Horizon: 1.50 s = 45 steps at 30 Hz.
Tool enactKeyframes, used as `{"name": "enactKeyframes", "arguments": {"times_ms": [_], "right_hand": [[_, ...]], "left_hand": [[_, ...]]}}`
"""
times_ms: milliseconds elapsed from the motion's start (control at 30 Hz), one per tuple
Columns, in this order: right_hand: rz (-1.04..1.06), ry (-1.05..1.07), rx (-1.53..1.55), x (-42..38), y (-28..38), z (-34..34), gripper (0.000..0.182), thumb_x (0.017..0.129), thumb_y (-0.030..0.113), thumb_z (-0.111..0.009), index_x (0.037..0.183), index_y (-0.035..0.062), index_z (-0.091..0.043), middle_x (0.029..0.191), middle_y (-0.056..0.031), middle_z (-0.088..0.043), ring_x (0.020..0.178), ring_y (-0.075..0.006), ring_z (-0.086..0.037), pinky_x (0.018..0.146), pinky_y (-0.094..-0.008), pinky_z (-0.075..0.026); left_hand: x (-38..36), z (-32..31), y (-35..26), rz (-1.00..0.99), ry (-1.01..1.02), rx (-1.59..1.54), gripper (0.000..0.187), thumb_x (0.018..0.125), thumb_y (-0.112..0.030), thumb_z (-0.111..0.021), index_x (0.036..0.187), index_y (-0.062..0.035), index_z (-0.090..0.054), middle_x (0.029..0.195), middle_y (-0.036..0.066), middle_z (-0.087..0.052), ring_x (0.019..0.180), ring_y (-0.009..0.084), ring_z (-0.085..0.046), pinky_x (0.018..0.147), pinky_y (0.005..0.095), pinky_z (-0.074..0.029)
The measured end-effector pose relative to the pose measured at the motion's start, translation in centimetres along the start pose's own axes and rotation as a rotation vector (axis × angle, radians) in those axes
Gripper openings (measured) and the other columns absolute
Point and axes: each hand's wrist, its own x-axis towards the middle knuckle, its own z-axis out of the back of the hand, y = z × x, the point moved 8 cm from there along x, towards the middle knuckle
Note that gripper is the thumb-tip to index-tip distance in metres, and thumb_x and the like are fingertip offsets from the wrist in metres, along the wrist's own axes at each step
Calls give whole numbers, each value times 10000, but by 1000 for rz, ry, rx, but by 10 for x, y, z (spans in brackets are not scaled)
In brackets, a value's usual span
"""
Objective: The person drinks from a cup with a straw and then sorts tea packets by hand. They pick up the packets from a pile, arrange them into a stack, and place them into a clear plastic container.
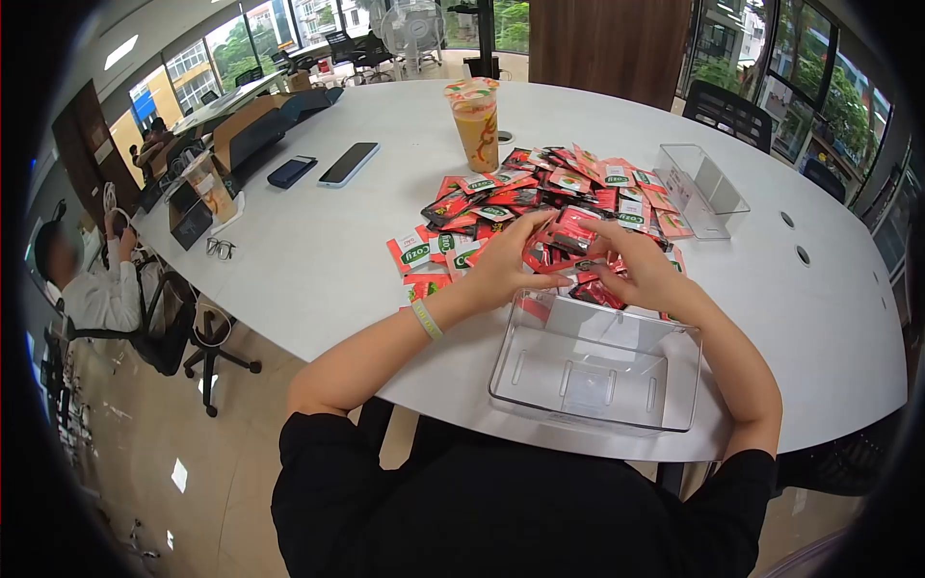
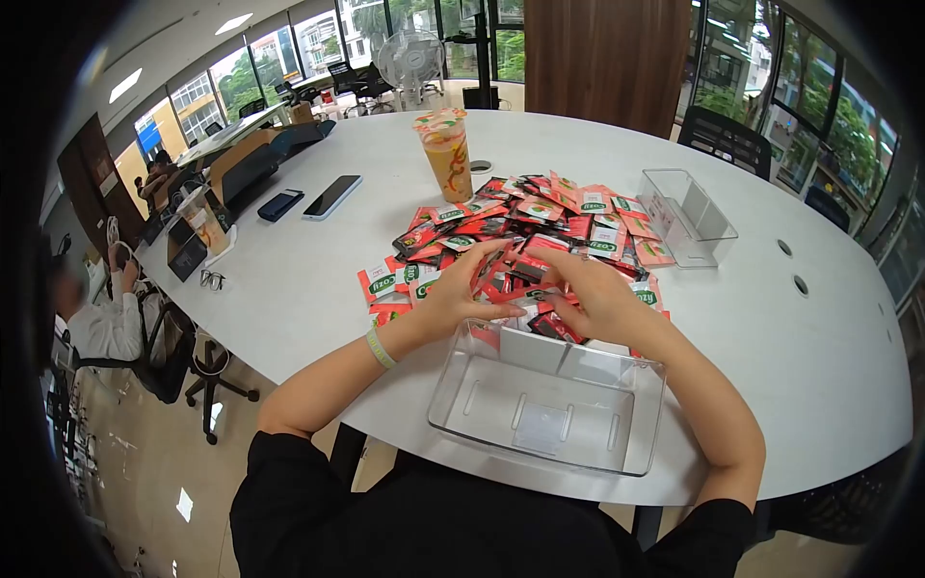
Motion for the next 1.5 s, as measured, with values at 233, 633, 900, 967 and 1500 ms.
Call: {"name": "enactKeyframes", "arguments": {"times_ms": [233, 633, 900, 967, 1500], "right_hand": [[193, -80, -262, -1, 16, 2, 388, 700, 85, -690, 1074, 80, -587, 779, -75, -580, 710, -221, -561, 590, -331, -455], [-272, -339, 128, -27, -31, -19, 68, 787, 38, -623, 851, 19, -608, 740, -57, -590, 552, -101, -531, 481, -231, -417], [-354, -353, 250, -24, -43, -21, 100, 804, 96, -622, 836, 8, -588, 621, -35, -563, 519, -59, -468, 463, -227, -358], [-363, -344, 237, -25, -47, -23, 93, 804, 91, -617, 837, 8, -590, 626, -32, -566, 514, -49, -453, 455, -223, -342], [-316, -339, 190, -24, -38, -19, 109, 771, 88, -655, 793, 4, -588, 602, -19, -537, 503, -65, -439, 456, -220, -331]], "left_hand": [[-2, -30, 1, -123, 183, 121, 483, 748, -214, -695, 1162, -44, -512, 1179, 128, -481, 1013, 274, -527, 870, 337, -431], [-25, 69, -55, -35, -395, -130, 682, 788, -261, -663, 1276, 45, -297, 1276, 188, -378, 1134, 302, -467, 980, 403, -354], [-180, 2, -92, 460, 586, -1016, 391, 930, -299, -414, 1123, 33, -484, 1086, 133, -544, 934, 204, -557, 835, 361, -435], [-219, -15, -49, 706, 780, -642, 360, 933, -253, -403, 1145, 29, -476, 1095, 139, -543, 918, 181, -542, 854, 329, -424], [-221, -38, 143, 548, -132, 499, 484, 894, -379, -490, 1204, -8, -472, 1144, 152, -537, 1016, 284, -528, 879, 373, -404]]}}
